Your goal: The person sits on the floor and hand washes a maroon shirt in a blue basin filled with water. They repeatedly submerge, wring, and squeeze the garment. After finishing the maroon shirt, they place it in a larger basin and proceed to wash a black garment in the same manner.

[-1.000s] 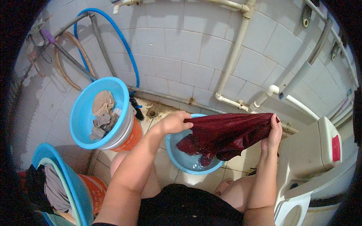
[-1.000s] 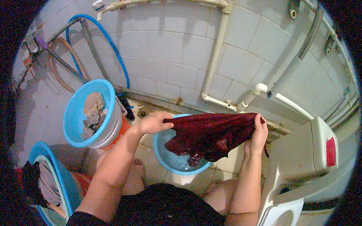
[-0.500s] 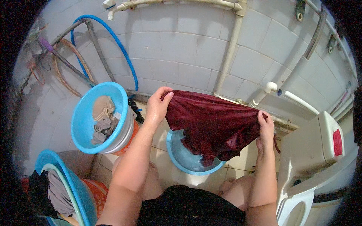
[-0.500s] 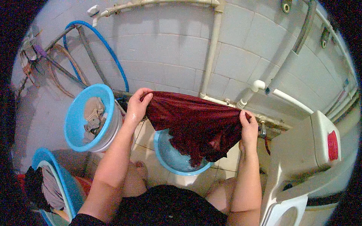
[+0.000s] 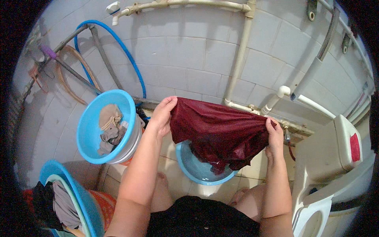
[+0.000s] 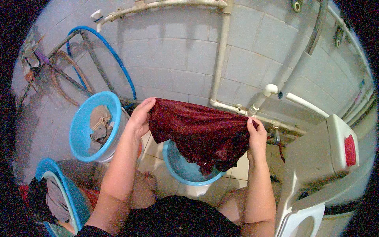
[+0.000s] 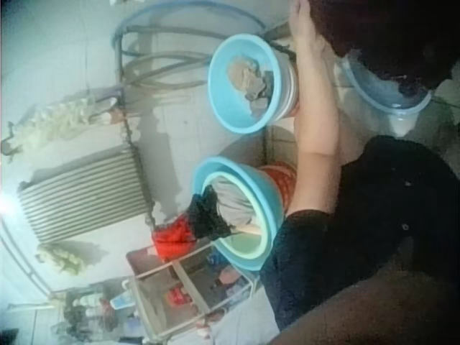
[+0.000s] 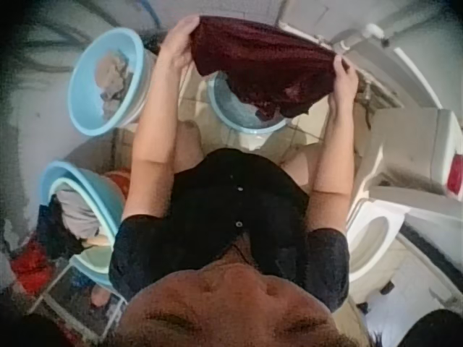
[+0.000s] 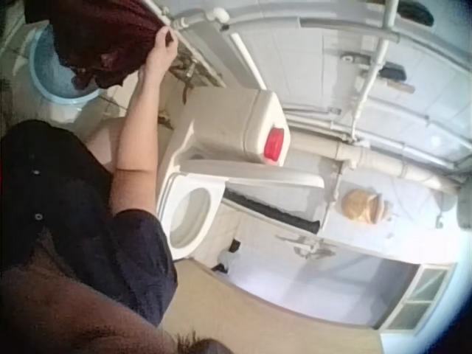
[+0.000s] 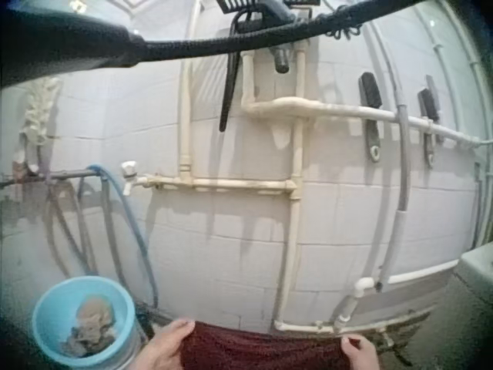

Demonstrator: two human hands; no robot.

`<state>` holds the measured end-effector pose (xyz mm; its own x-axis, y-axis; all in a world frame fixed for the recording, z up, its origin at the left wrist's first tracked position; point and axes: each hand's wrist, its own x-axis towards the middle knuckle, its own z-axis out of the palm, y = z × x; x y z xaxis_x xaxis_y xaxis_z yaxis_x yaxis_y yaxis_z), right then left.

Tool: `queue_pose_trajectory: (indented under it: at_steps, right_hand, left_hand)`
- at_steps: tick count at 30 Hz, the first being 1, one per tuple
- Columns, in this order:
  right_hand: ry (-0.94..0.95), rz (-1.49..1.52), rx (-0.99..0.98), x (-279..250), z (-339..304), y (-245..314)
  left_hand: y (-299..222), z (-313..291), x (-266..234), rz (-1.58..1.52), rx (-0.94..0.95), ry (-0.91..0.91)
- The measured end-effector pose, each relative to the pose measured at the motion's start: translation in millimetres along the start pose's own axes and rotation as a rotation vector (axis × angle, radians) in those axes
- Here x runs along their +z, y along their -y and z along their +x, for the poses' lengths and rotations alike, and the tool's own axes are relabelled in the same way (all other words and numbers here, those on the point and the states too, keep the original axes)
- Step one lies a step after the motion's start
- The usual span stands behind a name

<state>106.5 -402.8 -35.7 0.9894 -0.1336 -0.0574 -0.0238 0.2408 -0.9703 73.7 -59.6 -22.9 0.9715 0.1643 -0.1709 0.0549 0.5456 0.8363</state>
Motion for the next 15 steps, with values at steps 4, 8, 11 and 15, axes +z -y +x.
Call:
queue_pose_trajectory:
  at_steps: [4, 8, 11, 15]
  right_hand:
    - [-0.025, -0.015, -0.004, -1.2, 2.1, 0.2]
    - [-0.021, -0.018, -0.005, 1.1, 2.0, 0.5]
    - [0.004, -0.029, -0.003, 5.1, -1.6, 4.0]
    - [0.035, -0.043, 0.009, 1.8, 0.0, 1.5]
  left_hand:
    - [-3.4, -1.5, 1.1, -0.067, -0.037, 0.077]
    - [-2.5, -2.4, 0.8, -0.027, 0.009, -0.034]
    - [0.2, 4.5, -8.8, -0.032, 0.011, -0.024]
    - [1.7, 3.1, -6.4, -0.064, 0.066, -0.123]
